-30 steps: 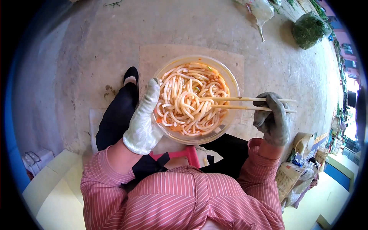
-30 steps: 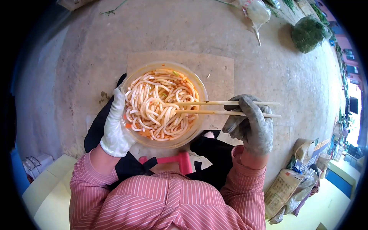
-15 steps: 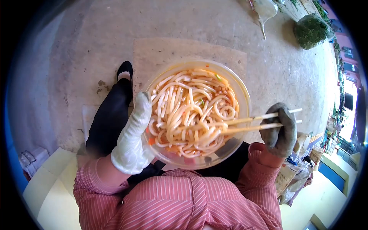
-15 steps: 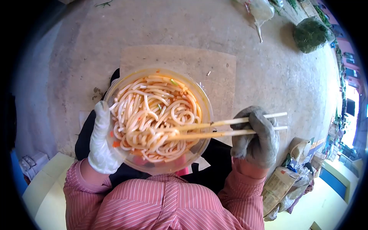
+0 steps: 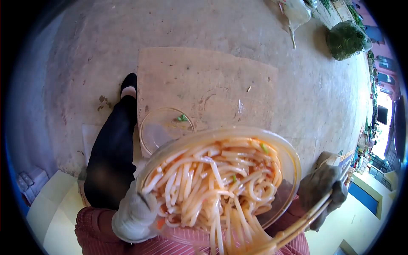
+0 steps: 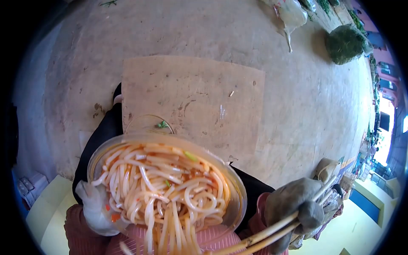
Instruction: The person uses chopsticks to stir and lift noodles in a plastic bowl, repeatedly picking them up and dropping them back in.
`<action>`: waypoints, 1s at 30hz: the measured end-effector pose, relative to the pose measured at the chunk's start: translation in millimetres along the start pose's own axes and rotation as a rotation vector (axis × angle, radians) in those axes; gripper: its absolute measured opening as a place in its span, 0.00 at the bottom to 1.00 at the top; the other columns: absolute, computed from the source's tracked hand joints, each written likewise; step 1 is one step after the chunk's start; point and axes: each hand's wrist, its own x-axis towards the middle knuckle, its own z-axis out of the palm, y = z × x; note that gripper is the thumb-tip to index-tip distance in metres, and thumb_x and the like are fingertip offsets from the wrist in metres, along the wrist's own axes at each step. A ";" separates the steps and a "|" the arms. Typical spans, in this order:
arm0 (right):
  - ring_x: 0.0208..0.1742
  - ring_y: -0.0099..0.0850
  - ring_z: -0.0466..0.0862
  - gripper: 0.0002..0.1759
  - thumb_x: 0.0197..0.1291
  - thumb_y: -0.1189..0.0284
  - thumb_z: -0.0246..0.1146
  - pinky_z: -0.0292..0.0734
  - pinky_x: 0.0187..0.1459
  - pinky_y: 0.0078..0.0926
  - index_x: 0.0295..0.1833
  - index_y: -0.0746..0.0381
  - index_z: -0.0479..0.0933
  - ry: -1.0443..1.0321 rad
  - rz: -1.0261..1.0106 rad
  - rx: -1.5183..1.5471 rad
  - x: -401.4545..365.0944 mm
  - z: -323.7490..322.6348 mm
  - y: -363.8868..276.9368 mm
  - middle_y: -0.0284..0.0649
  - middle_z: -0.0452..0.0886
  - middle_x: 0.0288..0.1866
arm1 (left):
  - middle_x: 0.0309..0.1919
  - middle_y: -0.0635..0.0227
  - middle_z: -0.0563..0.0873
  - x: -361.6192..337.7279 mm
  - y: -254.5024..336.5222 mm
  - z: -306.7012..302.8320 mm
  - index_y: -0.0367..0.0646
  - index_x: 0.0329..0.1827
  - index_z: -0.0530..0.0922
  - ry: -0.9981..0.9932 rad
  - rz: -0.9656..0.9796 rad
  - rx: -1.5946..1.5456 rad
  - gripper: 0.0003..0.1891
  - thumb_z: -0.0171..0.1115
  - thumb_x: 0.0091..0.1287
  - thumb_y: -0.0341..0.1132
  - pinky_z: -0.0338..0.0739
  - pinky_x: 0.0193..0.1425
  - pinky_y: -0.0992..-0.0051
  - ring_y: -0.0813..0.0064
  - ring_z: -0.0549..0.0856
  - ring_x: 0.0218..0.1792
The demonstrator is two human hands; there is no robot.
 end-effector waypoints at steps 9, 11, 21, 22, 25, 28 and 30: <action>0.14 0.21 0.65 0.10 0.59 0.71 0.49 0.64 0.18 0.16 0.34 0.68 0.66 -0.244 0.468 0.911 11.8 -5.9 -13.3 0.33 0.61 0.15 | 0.55 0.59 0.70 0.6 5.3 -2.9 0.38 0.64 0.54 -0.134 -0.072 -0.089 0.44 0.56 0.53 0.61 0.73 0.53 0.63 0.61 0.74 0.53; 0.13 0.21 0.64 0.10 0.59 0.71 0.49 0.64 0.17 0.16 0.33 0.69 0.66 -0.214 0.501 0.952 13.5 -4.6 -11.9 0.33 0.61 0.14 | 0.55 0.59 0.70 -2.2 6.5 -4.5 0.38 0.64 0.53 -0.155 -0.075 -0.140 0.44 0.56 0.53 0.61 0.73 0.54 0.63 0.61 0.74 0.53; 0.12 0.19 0.65 0.08 0.59 0.71 0.49 0.60 0.13 0.15 0.34 0.64 0.67 0.116 0.255 0.348 -0.4 -38.9 -0.6 0.36 0.67 0.15 | 0.60 0.58 0.63 -0.5 17.2 19.5 0.40 0.66 0.47 -0.172 -0.108 0.213 0.46 0.51 0.54 0.64 0.69 0.57 0.55 0.58 0.68 0.58; 0.16 0.19 0.67 0.08 0.57 0.73 0.51 0.64 0.17 0.14 0.39 0.66 0.68 0.185 0.110 0.167 -9.4 -43.4 2.5 0.39 0.69 0.19 | 0.61 0.57 0.62 5.0 7.7 14.1 0.39 0.65 0.49 -0.295 -0.039 0.033 0.43 0.45 0.57 0.64 0.67 0.59 0.59 0.60 0.68 0.59; 0.21 0.19 0.72 0.18 0.55 0.69 0.59 0.66 0.19 0.07 0.50 0.63 0.71 0.284 -0.015 -0.176 -13.3 -34.0 -2.5 0.44 0.74 0.24 | 0.62 0.56 0.61 7.6 -5.6 9.4 0.39 0.65 0.50 -0.382 -0.017 -0.140 0.41 0.42 0.60 0.63 0.64 0.61 0.60 0.62 0.67 0.59; 0.21 0.19 0.74 0.28 0.48 0.57 0.65 0.66 0.17 0.06 0.51 0.62 0.71 0.183 -0.146 -0.199 8.4 -21.5 -7.0 0.44 0.75 0.25 | 0.62 0.57 0.60 5.7 -12.2 8.4 0.43 0.66 0.47 -0.185 -0.052 -0.120 0.40 0.48 0.59 0.60 0.64 0.60 0.52 0.58 0.67 0.59; 0.21 0.25 0.77 0.25 0.51 0.63 0.63 0.71 0.17 0.11 0.50 0.67 0.69 0.282 -0.143 0.134 10.4 -11.7 -11.6 0.51 0.75 0.25 | 0.63 0.57 0.60 12.0 -13.0 13.5 0.44 0.67 0.47 -0.093 -0.042 -0.080 0.41 0.49 0.59 0.59 0.64 0.59 0.50 0.56 0.67 0.59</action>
